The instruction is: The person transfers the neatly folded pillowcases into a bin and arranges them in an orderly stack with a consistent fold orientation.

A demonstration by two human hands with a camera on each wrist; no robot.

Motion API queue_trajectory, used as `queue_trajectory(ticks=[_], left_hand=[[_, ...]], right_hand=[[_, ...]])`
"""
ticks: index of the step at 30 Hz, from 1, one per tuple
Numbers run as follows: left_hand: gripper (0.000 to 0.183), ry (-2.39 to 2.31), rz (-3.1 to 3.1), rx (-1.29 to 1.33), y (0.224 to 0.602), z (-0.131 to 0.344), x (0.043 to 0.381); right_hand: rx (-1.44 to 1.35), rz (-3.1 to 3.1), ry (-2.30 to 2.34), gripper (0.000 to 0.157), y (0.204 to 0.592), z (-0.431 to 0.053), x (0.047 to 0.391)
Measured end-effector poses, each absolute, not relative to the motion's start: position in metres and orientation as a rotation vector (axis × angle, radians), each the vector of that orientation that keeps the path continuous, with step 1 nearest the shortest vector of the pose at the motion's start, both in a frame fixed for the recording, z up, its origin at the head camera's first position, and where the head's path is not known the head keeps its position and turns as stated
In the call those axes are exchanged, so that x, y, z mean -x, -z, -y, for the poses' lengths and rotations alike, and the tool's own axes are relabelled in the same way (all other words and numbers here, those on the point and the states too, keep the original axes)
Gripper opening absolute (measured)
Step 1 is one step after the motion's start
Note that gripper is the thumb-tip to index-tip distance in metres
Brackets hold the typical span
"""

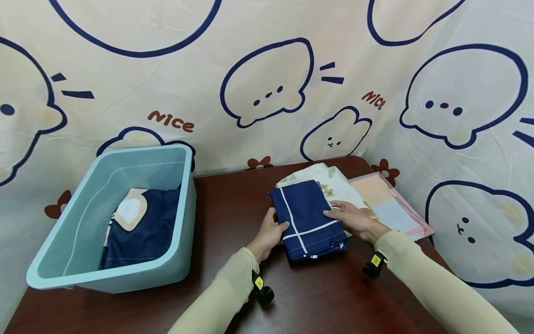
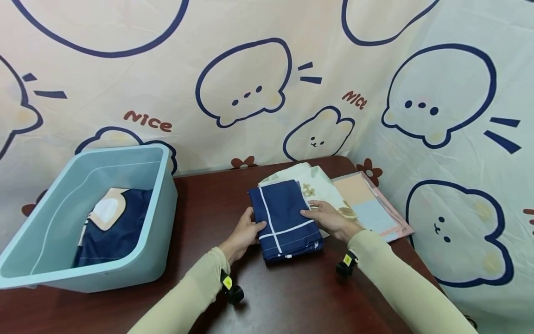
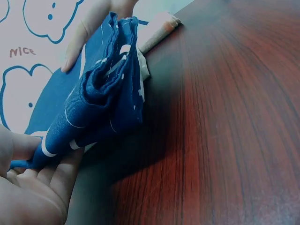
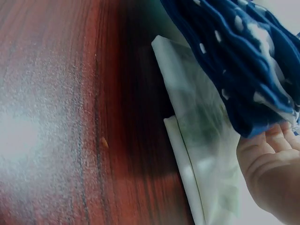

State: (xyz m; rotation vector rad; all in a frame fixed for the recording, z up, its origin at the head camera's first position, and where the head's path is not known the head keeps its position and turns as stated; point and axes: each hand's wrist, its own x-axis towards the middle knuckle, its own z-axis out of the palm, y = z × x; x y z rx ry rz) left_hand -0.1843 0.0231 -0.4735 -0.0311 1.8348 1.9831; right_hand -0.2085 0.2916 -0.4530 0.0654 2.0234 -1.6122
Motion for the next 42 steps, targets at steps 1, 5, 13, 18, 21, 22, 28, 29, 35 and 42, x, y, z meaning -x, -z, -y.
queue_trajectory(ticks=[1,5,13,18,21,22,28,29,35,42], left_hand=[[0.03,-1.982,-1.839,0.03,0.473,-0.022,0.184],[0.036,-1.978,-1.849,0.053,0.47,-0.018,0.184],[0.039,-2.0,-1.878,0.105,0.459,-0.015,0.182],[0.039,-1.987,-1.902,0.136,0.457,-0.012,0.179],[0.04,-1.965,-1.916,0.141,0.456,-0.009,0.178],[0.041,-1.957,-1.921,0.138,0.456,-0.008,0.178],[0.043,-1.938,-1.945,0.105,0.448,-0.002,0.179],[0.043,-1.939,-1.946,0.104,0.446,-0.001,0.179],[0.041,-1.941,-1.938,0.107,0.438,0.003,0.178],[0.039,-1.93,-1.951,0.133,0.426,0.005,0.178]], right_hand=[[-0.058,-2.036,1.596,0.088,0.452,-0.291,0.208],[-0.056,-2.057,1.575,0.088,0.449,-0.287,0.206],[-0.033,-2.047,1.616,0.087,0.442,-0.282,0.203],[-0.004,-2.009,1.661,0.073,0.443,-0.278,0.198],[0.01,-1.991,1.675,0.07,0.445,-0.276,0.196],[0.008,-1.989,1.68,0.07,0.446,-0.276,0.196],[0.031,-1.997,1.693,0.062,0.443,-0.274,0.196],[0.039,-1.997,1.692,0.062,0.442,-0.274,0.196],[0.022,-1.999,1.691,0.063,0.435,-0.271,0.194],[-0.007,-1.99,1.706,0.064,0.425,-0.266,0.193]])
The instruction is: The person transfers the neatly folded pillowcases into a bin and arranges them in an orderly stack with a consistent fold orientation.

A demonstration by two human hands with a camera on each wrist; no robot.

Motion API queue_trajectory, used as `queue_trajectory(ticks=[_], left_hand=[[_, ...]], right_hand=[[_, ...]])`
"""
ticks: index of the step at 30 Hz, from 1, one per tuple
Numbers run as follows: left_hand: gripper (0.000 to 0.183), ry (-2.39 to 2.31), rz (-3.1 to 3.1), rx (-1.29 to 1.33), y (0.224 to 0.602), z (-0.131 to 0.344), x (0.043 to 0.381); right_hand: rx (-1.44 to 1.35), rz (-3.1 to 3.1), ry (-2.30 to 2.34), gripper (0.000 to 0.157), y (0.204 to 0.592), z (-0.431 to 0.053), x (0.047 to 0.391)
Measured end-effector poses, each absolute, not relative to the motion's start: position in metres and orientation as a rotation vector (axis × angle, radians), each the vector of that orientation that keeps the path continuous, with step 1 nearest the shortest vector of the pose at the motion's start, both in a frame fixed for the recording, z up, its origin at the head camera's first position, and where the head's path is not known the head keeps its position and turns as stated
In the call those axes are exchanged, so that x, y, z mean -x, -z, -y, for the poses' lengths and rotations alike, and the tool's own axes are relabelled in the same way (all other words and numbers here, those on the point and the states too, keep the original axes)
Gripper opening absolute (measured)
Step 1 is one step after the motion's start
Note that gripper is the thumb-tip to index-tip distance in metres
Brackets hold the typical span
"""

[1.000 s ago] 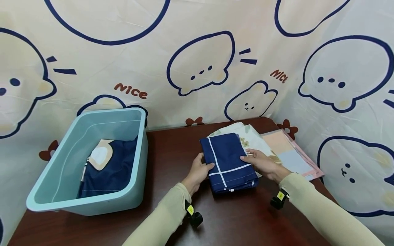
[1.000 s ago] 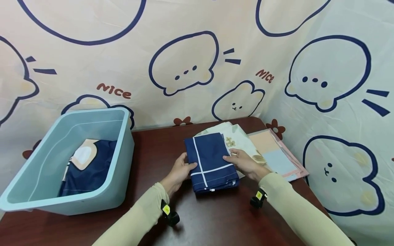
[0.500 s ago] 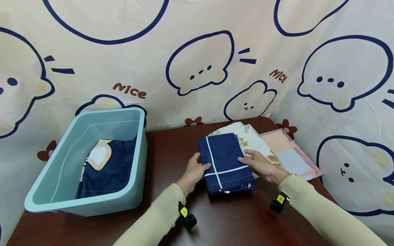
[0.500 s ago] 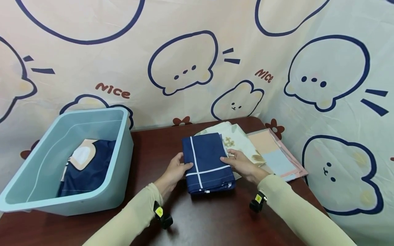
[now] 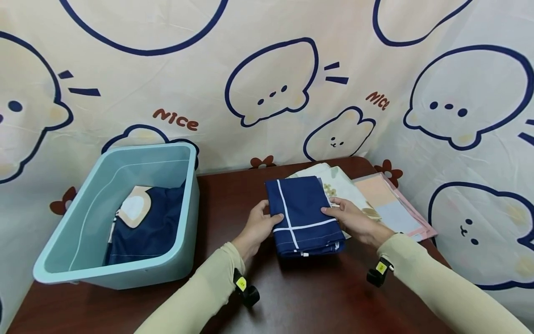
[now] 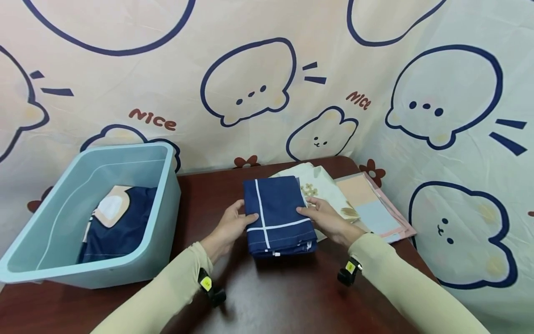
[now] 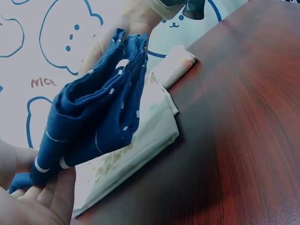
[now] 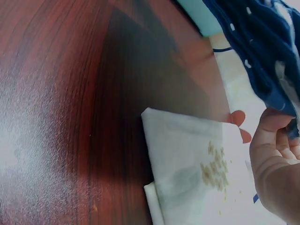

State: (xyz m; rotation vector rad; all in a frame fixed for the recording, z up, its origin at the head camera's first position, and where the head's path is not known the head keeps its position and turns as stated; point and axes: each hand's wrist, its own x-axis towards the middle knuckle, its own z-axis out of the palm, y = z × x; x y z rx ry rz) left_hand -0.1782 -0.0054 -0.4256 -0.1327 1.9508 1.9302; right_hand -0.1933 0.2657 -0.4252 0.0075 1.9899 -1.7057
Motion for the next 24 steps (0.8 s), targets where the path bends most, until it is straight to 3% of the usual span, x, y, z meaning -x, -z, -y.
queue_trajectory(ticks=[24], left_hand=[[0.043,-1.991,-1.931,0.162,0.383,0.008,0.158]], right_hand=[[-0.067,-1.942,1.806,0.06,0.401,-0.25,0.184]])
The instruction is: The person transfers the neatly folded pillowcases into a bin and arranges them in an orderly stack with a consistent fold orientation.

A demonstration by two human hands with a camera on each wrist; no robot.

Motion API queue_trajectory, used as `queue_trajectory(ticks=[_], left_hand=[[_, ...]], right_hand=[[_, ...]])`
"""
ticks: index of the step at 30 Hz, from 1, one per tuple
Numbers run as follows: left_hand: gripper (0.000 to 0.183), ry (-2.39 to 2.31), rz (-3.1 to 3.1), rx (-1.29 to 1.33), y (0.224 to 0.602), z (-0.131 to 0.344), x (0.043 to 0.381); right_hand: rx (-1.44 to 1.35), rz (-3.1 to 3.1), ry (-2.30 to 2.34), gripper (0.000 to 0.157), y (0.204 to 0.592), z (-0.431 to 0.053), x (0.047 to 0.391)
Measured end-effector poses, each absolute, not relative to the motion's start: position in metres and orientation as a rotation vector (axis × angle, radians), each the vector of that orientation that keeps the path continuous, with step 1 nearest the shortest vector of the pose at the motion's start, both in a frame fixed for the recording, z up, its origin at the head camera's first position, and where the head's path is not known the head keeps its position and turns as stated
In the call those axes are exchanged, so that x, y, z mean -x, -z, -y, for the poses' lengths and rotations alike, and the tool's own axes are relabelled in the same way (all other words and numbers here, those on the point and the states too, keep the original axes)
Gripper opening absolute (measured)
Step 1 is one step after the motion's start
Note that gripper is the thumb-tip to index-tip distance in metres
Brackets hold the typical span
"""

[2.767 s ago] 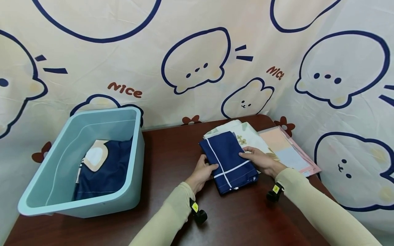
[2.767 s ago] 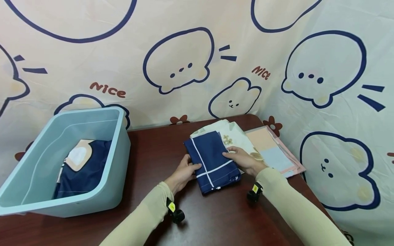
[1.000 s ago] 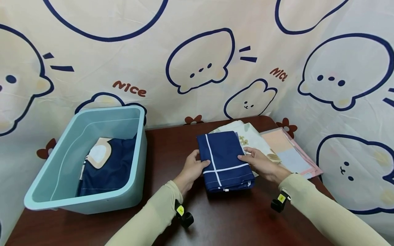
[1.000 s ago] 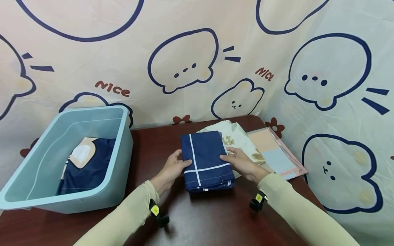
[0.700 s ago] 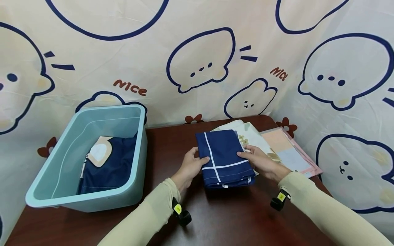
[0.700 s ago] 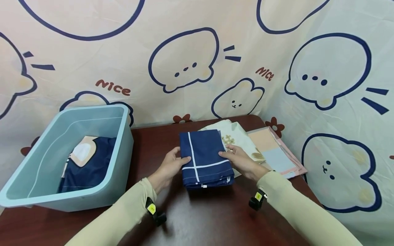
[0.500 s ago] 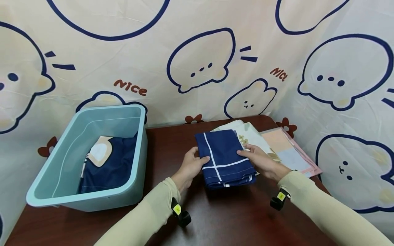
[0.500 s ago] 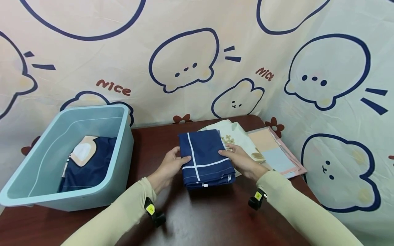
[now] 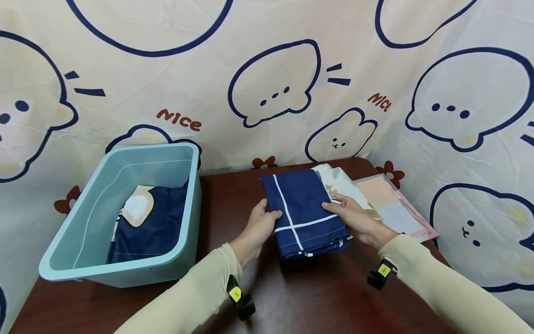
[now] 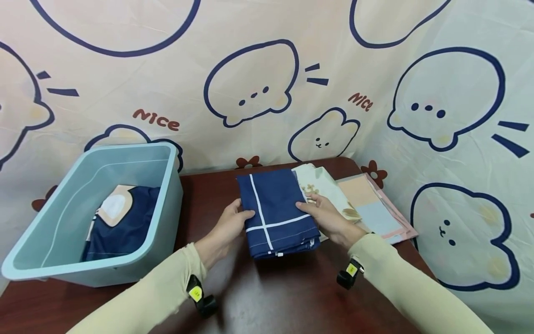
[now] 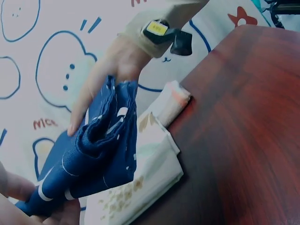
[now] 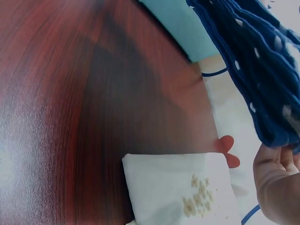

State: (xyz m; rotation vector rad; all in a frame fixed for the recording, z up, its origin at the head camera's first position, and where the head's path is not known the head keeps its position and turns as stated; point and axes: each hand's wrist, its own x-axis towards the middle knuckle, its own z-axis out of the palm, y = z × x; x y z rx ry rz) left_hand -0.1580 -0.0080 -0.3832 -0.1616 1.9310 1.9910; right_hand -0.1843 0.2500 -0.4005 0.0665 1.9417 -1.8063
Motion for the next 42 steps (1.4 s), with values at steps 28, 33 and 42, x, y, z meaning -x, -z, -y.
queue_trajectory(ticks=[28,33,42], left_hand=[[0.039,-1.883,-2.07,0.086,0.349,0.038,0.152],[0.041,-1.888,-2.068,0.072,0.341,0.045,0.146],[0.041,-1.857,-2.091,0.056,0.329,0.064,0.143]], right_hand=[[-0.124,-1.959,1.868,0.06,0.377,-0.217,0.168],[-0.103,-1.961,1.85,0.062,0.371,-0.212,0.168],[-0.001,-1.9,1.904,0.057,0.364,-0.199,0.169]])
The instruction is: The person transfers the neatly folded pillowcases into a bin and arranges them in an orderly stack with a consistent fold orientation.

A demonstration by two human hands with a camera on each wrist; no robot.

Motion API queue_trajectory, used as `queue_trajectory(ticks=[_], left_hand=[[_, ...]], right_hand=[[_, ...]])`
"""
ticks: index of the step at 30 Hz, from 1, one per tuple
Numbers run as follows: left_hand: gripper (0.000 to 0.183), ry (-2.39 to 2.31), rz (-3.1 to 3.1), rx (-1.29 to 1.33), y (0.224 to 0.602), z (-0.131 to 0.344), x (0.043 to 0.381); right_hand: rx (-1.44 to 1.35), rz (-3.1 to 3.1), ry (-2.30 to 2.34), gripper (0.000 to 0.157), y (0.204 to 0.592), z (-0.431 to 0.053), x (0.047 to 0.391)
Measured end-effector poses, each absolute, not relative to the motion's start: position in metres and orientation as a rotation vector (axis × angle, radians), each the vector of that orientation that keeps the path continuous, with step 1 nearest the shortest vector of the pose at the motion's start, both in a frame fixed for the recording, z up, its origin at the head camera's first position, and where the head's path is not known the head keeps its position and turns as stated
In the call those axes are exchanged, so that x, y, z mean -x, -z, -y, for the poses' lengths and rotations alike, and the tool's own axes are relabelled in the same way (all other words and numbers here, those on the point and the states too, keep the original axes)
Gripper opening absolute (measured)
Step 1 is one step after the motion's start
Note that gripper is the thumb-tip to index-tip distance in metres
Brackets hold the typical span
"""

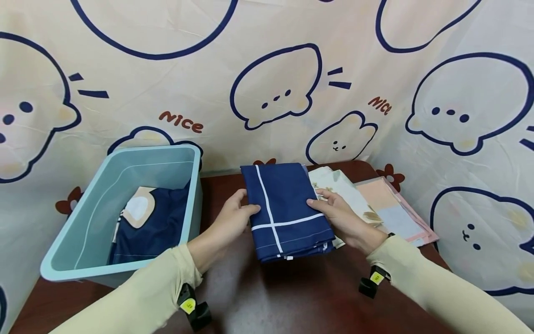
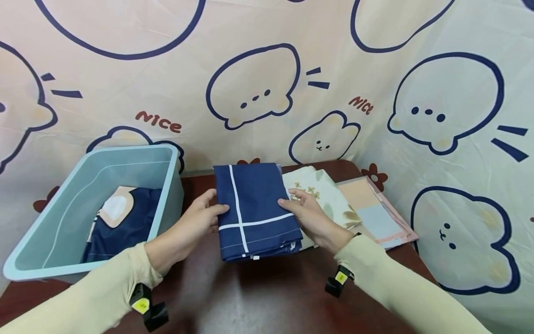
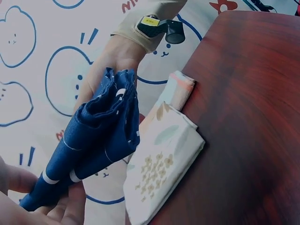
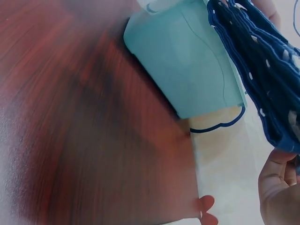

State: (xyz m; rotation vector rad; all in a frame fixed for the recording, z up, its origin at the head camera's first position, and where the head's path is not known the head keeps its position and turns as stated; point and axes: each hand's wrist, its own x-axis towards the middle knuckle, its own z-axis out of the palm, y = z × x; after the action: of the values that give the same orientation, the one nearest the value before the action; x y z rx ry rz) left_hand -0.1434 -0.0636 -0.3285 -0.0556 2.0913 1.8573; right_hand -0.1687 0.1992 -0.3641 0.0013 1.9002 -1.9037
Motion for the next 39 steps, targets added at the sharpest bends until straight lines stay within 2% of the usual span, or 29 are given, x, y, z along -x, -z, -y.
queue_trajectory(ticks=[18,39], left_hand=[[0.042,-1.747,-2.191,-0.011,0.311,0.106,0.139],[0.061,-1.641,-2.241,-0.089,0.303,0.151,0.148]], right_hand=[[0.107,-1.887,1.943,0.043,0.351,-0.165,0.171],[0.163,-1.882,1.92,0.036,0.344,-0.127,0.175]])
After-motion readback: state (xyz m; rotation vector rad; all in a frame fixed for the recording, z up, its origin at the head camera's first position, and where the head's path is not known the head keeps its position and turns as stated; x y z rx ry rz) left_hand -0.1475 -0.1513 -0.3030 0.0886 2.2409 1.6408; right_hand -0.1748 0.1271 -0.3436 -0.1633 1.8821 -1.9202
